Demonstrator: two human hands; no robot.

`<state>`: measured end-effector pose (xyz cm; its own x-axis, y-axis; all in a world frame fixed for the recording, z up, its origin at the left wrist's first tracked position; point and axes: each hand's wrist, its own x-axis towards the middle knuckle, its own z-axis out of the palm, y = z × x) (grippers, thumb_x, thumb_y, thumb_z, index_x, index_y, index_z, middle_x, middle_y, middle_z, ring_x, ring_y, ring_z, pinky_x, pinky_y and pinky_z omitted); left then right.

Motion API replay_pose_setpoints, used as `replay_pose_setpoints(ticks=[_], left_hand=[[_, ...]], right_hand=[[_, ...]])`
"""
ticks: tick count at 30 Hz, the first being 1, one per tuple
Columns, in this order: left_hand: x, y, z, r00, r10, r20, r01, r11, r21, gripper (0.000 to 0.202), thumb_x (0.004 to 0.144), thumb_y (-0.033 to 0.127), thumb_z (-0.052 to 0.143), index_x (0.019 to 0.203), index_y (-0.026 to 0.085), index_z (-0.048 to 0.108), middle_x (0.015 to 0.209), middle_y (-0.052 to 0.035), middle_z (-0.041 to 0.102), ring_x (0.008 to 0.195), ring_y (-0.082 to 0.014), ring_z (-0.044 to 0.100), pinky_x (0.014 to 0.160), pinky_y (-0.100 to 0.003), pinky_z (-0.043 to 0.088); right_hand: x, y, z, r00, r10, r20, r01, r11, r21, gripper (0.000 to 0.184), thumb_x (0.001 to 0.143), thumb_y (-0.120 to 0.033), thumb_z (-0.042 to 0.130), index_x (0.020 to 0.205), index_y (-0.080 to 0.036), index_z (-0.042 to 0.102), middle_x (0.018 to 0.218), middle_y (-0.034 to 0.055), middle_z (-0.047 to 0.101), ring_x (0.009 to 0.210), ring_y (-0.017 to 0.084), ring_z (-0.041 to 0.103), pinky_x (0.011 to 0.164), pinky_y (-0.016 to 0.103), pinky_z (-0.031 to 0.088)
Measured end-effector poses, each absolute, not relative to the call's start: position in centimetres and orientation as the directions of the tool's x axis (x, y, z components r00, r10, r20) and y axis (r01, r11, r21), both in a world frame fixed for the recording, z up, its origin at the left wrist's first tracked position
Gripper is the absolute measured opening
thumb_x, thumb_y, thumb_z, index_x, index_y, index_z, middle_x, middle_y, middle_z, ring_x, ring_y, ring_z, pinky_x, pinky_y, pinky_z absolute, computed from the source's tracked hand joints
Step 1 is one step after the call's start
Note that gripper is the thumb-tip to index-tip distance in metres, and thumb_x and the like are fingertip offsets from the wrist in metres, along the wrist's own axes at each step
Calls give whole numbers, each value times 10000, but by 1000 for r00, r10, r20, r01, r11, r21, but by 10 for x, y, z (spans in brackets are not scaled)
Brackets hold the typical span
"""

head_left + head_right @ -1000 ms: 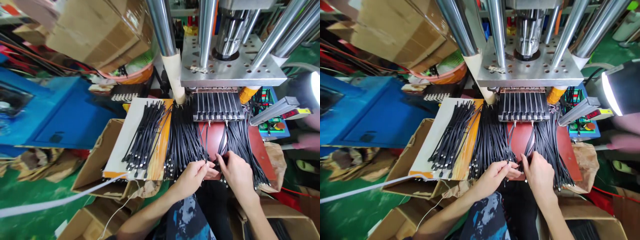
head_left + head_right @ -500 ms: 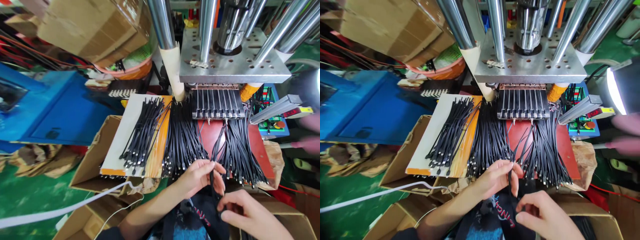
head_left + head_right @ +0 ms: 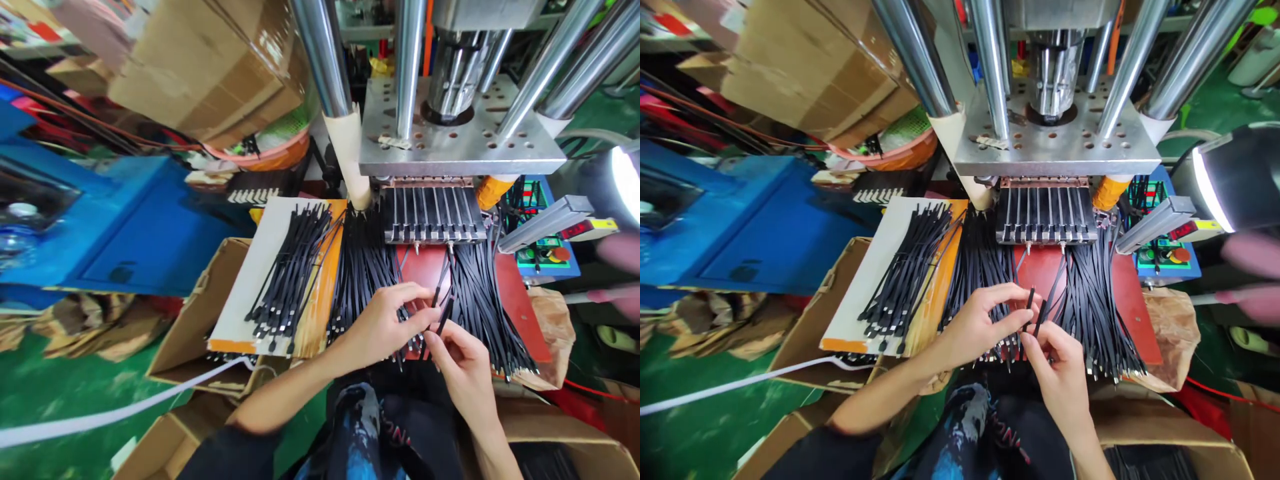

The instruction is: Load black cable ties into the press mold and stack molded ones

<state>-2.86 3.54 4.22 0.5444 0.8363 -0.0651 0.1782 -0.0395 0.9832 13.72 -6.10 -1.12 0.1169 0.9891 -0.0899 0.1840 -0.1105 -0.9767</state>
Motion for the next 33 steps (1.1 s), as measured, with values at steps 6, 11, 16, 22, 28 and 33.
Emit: replay_pose_setpoints(ticks=[6,11,16,22,28,33], left_hand=[[-32,49,51,623,782,0,81,-65,995,210,1000,307,707,927,160,838,940,-71,815,913,-203,743,881,-293,549],[-38,48,49,615,789,-12,34,-11,999,222,958,377,772,986,177,866,970,-91,804,898,-205,739,838,-294,566],[-40,54,44,595,803,-18,-10,29,1000,223,923,372,800,982,167,864,935,-82,769,864,-188,716,804,-281,561],[-40,63,38,603,793,-85,-50,144,988,179,874,321,823,915,149,848,918,-65,753,831,-169,689,764,-261,537],[-40,70,34,610,787,-88,-3,114,993,242,885,378,809,905,138,829,874,-62,748,778,-170,672,719,-270,537],[-35,74,37,578,802,150,84,-242,967,222,981,329,722,868,150,789,856,-49,751,783,-156,655,753,-273,513]], right_hand=[[148,-61,-10,23,997,78,277,69,-958,225,1068,-307,570,1079,-236,784,881,39,674,731,169,617,663,262,524],[153,-53,-8,103,978,180,308,141,-941,90,995,-244,698,1000,-251,788,836,12,667,646,145,582,562,246,460],[139,-41,-1,54,979,195,322,168,-932,239,999,-220,690,761,-211,672,750,-4,608,616,120,515,548,236,404],[137,-35,1,15,992,125,308,115,-945,265,1012,-274,681,757,-203,669,748,7,587,628,136,515,555,256,400],[142,-26,2,-22,998,56,286,60,-956,311,1018,-325,666,735,-200,643,745,10,566,658,152,510,581,270,410],[138,-26,-12,10,1000,-18,285,-20,-958,370,1027,-401,643,724,-209,550,728,-11,541,643,137,478,573,254,400]])
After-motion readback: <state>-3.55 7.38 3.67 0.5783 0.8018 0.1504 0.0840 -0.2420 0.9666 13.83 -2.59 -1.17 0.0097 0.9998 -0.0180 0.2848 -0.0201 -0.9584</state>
